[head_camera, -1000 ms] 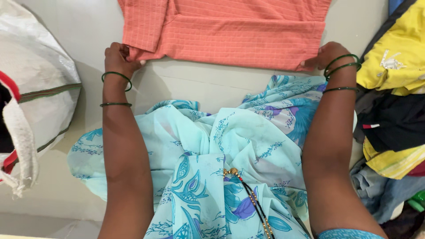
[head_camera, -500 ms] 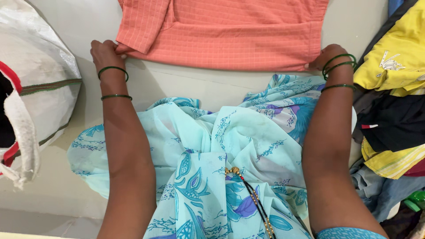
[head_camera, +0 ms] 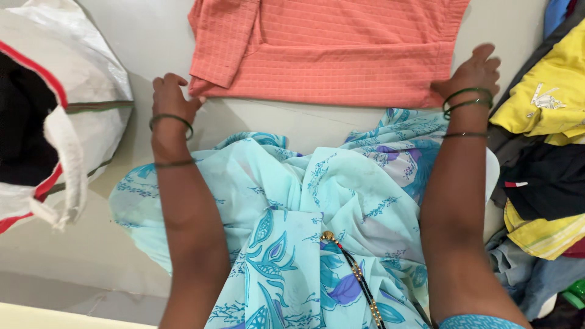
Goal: The person folds a shirt by laying it flat on the floor, smoothing the fabric, and folding the sleeves and bottom section inward.
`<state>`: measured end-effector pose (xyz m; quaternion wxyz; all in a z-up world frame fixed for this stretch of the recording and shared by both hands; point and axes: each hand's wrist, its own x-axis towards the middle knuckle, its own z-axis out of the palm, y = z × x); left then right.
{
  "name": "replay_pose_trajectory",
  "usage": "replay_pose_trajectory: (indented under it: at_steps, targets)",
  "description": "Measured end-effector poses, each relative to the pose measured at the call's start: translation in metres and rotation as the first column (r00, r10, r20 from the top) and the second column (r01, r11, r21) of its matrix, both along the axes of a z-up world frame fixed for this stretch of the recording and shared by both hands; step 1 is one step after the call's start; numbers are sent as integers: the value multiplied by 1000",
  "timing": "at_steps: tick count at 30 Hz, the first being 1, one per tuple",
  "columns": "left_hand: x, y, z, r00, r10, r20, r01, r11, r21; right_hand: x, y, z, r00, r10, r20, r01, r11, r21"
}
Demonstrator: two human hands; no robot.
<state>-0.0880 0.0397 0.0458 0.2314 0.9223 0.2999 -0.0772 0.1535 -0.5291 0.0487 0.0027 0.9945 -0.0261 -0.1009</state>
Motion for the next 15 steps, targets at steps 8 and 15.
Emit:
replay_pose_trajectory:
  at_steps: [8, 15]
  targets:
    - [9, -3, -3, 995, 102, 3, -93, 914, -395, -99, 218, 19, 582, 653, 484, -810, 413, 417]
    - [28, 13, -6, 980, 103, -169, -179, 825, -535, -132, 372, -1, 407, 757, 512, -913, 360, 194]
